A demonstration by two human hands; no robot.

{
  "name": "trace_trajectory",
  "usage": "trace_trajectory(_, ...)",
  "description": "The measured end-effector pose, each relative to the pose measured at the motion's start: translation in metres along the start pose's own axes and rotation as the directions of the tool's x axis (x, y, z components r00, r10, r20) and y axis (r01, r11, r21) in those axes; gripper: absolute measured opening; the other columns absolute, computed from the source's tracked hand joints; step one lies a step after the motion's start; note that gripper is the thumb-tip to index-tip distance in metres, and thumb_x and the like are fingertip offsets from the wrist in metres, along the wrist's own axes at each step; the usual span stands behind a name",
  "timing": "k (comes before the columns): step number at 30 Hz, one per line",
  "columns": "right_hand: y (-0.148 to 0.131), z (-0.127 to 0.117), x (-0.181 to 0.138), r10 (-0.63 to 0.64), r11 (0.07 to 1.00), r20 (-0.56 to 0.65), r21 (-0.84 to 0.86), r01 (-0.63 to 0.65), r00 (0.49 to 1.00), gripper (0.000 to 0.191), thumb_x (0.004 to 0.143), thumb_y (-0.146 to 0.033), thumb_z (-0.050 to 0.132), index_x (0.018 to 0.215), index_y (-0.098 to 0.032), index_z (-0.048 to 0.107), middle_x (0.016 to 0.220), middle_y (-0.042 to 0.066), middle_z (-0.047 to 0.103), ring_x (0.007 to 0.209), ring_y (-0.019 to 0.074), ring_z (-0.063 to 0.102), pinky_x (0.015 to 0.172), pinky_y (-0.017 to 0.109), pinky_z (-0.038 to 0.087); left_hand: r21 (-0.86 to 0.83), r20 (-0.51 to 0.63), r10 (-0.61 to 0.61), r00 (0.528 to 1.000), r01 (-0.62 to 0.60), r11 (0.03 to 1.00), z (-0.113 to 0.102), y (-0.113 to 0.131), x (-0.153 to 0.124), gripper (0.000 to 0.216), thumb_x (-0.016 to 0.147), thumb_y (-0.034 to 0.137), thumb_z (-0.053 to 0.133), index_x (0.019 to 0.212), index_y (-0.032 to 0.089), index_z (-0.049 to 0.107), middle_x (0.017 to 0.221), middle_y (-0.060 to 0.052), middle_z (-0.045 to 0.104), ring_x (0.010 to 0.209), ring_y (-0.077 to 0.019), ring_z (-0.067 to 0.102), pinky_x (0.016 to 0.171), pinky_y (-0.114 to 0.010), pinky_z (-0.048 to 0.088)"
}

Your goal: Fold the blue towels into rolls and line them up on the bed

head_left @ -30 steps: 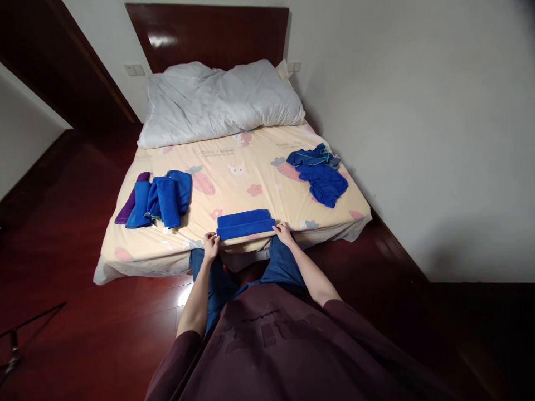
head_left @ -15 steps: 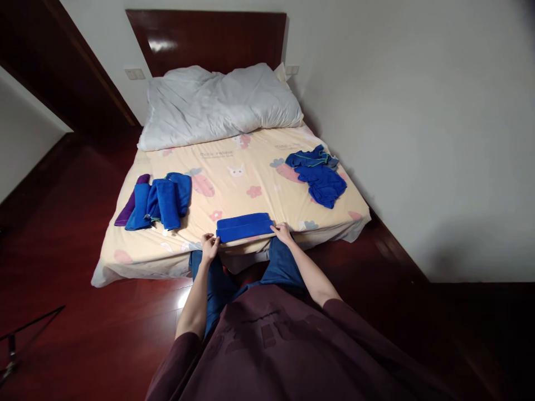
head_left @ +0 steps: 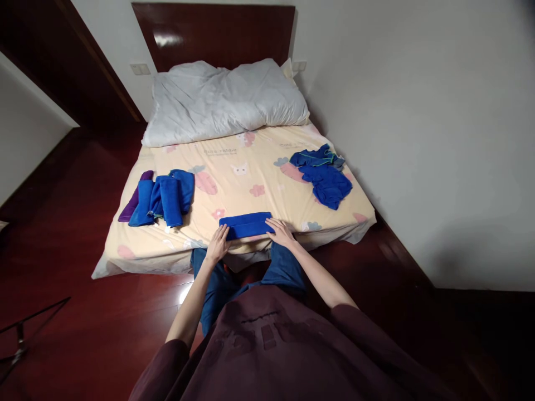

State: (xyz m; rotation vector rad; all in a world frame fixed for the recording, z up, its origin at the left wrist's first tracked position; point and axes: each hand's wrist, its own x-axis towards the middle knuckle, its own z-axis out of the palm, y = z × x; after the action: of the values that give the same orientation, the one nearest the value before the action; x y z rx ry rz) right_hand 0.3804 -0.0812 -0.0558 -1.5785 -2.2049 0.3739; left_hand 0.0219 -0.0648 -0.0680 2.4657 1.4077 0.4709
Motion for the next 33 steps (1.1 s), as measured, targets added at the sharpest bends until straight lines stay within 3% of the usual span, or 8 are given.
trace_trajectory(3, 0.0, 0.01, 0.005, 0.002, 0.998, 0.085, -0.061, 0.003, 0.996, 0.058, 0.095, -0.026, 0.054, 0.152, -0.018, 0.052, 0.158, 0.009, 0.05, 0.15, 0.0247, 0.041, 0.124, 0.045, 0.031, 0.061, 0.071, -0.054, 0.996, 0.05, 0.997, 0.012, 0.006, 0.01, 0.072, 0.086, 0.018, 0.05, 0.156, 0.007, 0.04, 0.166, -0.018, 0.034, 0.157, -0.0321, 0.026, 0.129, -0.049, 0.024)
trace_trajectory(7, 0.003, 0.018, 0.011, 0.021, 0.992, 0.145, -0.122, -0.003, 0.989, 0.063, 0.09, -0.016, 0.053, 0.153, -0.017, 0.051, 0.16, 0.01, 0.047, 0.151, 0.0259, 0.038, 0.124, 0.047, 0.031, 0.119, 0.084, -0.106, 0.991, 0.096, 0.988, 0.019, 0.008, 0.018, 0.075, 0.082, 0.008, 0.044, 0.156, 0.004, 0.04, 0.164, -0.02, 0.035, 0.156, -0.0316, 0.028, 0.129, -0.05, 0.023)
trace_trajectory(13, 0.004, 0.024, 0.027, 0.078, 0.979, 0.152, -0.198, -0.047, 0.985, 0.066, 0.086, -0.001, 0.046, 0.15, -0.014, 0.054, 0.155, 0.011, 0.052, 0.146, 0.0287, 0.044, 0.119, 0.048, 0.035, 0.172, 0.074, -0.152, 0.986, 0.138, 0.975, 0.017, 0.009, 0.029, 0.065, 0.09, 0.004, 0.033, 0.153, 0.001, 0.045, 0.159, -0.024, 0.041, 0.152, -0.0333, 0.036, 0.127, -0.053, 0.024)
trace_trajectory(17, 0.012, 0.02, 0.02, 0.031, 0.984, 0.143, -0.177, -0.005, 0.989, 0.061, 0.088, 0.0, 0.044, 0.144, -0.017, 0.061, 0.15, 0.011, 0.059, 0.138, 0.0292, 0.05, 0.115, 0.048, 0.037, 0.173, 0.088, -0.096, 0.991, 0.08, 0.982, 0.015, -0.002, 0.017, 0.066, 0.086, 0.003, 0.038, 0.15, 0.006, 0.051, 0.157, -0.021, 0.047, 0.149, -0.0328, 0.042, 0.126, -0.053, 0.028)
trace_trajectory(20, 0.02, 0.018, 0.007, -0.05, 0.995, 0.145, -0.074, 0.061, 0.988, 0.062, 0.083, 0.002, 0.051, 0.14, -0.019, 0.064, 0.144, 0.01, 0.063, 0.132, 0.0277, 0.054, 0.116, 0.047, 0.037, 0.09, 0.088, -0.039, 0.995, 0.031, 0.995, 0.016, -0.015, 0.001, 0.067, 0.082, 0.004, 0.045, 0.148, 0.012, 0.055, 0.155, -0.017, 0.051, 0.146, -0.0314, 0.047, 0.124, -0.051, 0.032)
trace_trajectory(23, 0.026, 0.021, 0.001, 0.053, 0.996, 0.053, 0.07, -0.057, 0.997, 0.065, 0.076, 0.004, 0.054, 0.134, -0.022, 0.068, 0.133, 0.009, 0.069, 0.129, 0.0255, 0.056, 0.115, 0.045, 0.04, -0.103, 0.033, -0.063, 0.997, 0.066, 0.992, 0.016, -0.024, -0.008, 0.07, 0.075, 0.005, 0.05, 0.144, 0.016, 0.058, 0.151, -0.014, 0.056, 0.143, -0.029, 0.05, 0.121, -0.049, 0.039)
trace_trajectory(28, 0.03, 0.03, 0.012, 0.27, 0.898, -0.037, 0.371, -0.238, 0.962, 0.054, 0.073, -0.004, 0.056, 0.122, -0.023, 0.07, 0.119, 0.006, 0.074, 0.121, 0.0234, 0.062, 0.111, 0.042, 0.045, -0.464, -0.064, -0.321, 0.945, 0.257, 0.848, 0.012, -0.029, -0.004, 0.054, 0.077, 0.015, 0.054, 0.13, 0.017, 0.064, 0.134, -0.012, 0.068, 0.126, -0.0279, 0.063, 0.112, -0.046, 0.049)
trace_trajectory(33, 0.027, 0.026, 0.023, 0.403, 0.799, -0.003, 0.489, -0.35, 0.915, 0.028, 0.085, -0.035, 0.066, 0.107, -0.019, 0.069, 0.094, 0.007, 0.074, 0.094, 0.0232, 0.069, 0.087, 0.035, 0.056, -0.516, -0.063, -0.491, 0.869, 0.393, 0.761, 0.01, -0.034, 0.004, 0.035, 0.09, 0.035, 0.057, 0.119, 0.017, 0.062, 0.11, -0.015, 0.075, 0.106, -0.0313, 0.072, 0.095, -0.047, 0.057)
